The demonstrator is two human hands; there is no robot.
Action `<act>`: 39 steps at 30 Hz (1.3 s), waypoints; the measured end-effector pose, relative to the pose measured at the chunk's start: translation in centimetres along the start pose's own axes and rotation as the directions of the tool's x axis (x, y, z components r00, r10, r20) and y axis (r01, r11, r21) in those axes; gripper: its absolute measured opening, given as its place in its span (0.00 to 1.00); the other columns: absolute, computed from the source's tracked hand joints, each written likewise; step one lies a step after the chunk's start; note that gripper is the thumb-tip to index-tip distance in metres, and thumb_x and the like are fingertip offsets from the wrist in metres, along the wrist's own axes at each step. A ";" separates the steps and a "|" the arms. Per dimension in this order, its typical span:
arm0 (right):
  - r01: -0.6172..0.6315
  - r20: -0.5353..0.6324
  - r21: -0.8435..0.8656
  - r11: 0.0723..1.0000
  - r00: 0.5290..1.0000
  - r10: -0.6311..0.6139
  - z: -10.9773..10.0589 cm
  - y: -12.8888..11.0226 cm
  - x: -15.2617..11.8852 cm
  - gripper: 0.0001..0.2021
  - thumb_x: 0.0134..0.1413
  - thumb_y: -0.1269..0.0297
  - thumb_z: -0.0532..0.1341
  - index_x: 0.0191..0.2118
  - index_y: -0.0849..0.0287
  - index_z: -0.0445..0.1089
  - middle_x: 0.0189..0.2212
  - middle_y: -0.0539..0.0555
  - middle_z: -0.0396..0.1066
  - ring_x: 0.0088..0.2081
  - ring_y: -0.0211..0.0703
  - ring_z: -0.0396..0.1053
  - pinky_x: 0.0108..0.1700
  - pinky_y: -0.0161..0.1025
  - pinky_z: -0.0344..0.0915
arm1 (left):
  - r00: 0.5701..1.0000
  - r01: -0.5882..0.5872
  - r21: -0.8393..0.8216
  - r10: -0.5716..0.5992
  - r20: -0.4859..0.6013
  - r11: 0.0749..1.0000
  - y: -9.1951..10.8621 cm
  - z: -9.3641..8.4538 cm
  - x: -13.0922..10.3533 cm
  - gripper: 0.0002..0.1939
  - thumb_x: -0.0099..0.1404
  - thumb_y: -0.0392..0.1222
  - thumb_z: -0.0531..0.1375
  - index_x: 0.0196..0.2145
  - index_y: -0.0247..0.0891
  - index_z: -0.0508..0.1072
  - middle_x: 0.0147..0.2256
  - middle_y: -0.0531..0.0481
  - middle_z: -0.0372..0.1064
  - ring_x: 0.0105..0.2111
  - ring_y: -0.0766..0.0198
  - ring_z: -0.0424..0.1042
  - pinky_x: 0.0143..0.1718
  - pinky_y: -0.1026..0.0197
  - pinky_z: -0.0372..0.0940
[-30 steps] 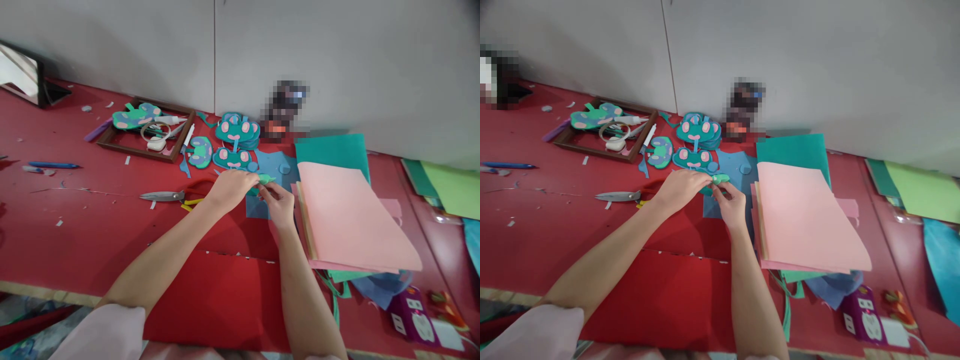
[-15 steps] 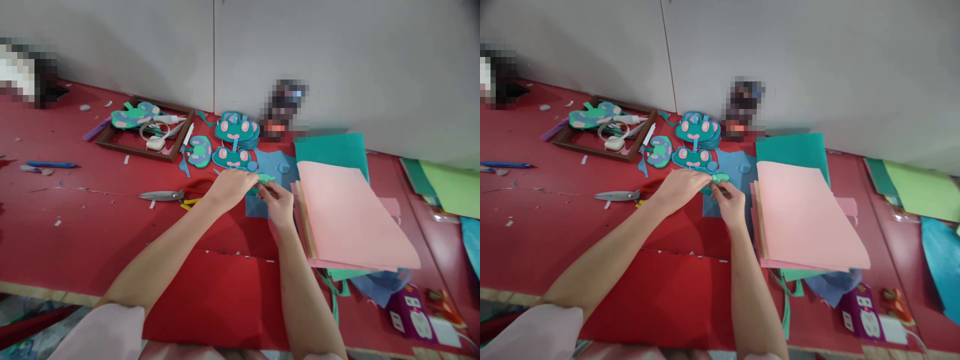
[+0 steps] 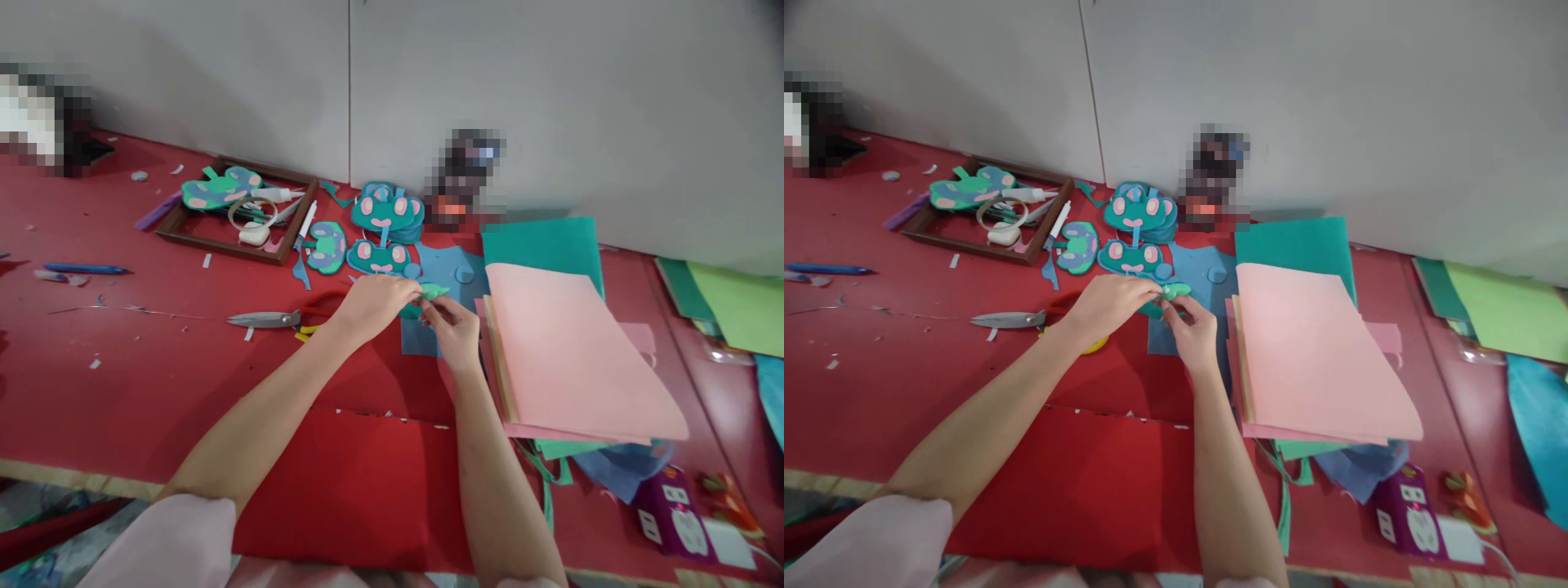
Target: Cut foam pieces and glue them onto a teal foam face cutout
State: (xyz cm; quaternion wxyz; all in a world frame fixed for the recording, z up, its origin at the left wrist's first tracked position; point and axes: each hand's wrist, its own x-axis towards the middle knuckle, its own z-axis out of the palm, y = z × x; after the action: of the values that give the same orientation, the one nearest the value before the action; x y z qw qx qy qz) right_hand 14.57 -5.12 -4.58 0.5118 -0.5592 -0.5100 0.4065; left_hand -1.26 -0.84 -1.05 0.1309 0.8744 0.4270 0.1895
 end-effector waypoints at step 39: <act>-0.090 -0.321 0.066 0.994 0.941 0.107 -0.7 1.3 0.6 0.14 0.45 0.52 0.63 0.28 0.61 0.69 0.28 0.53 0.74 0.24 0.35 0.65 0.25 0.34 0.67 | 0.471 -0.487 -0.873 -0.835 -0.284 0.023 -10.0 -6.1 -2.5 0.22 0.73 0.48 0.38 0.35 0.47 0.69 0.41 0.64 0.74 0.57 0.82 0.59 0.44 0.75 0.63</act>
State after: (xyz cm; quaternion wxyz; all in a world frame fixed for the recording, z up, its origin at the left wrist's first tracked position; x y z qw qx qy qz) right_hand 15.54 -4.54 -5.72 0.5817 -0.6301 -0.3800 0.3467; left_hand -12.33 3.65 -0.10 0.4860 0.2059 0.3040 0.7931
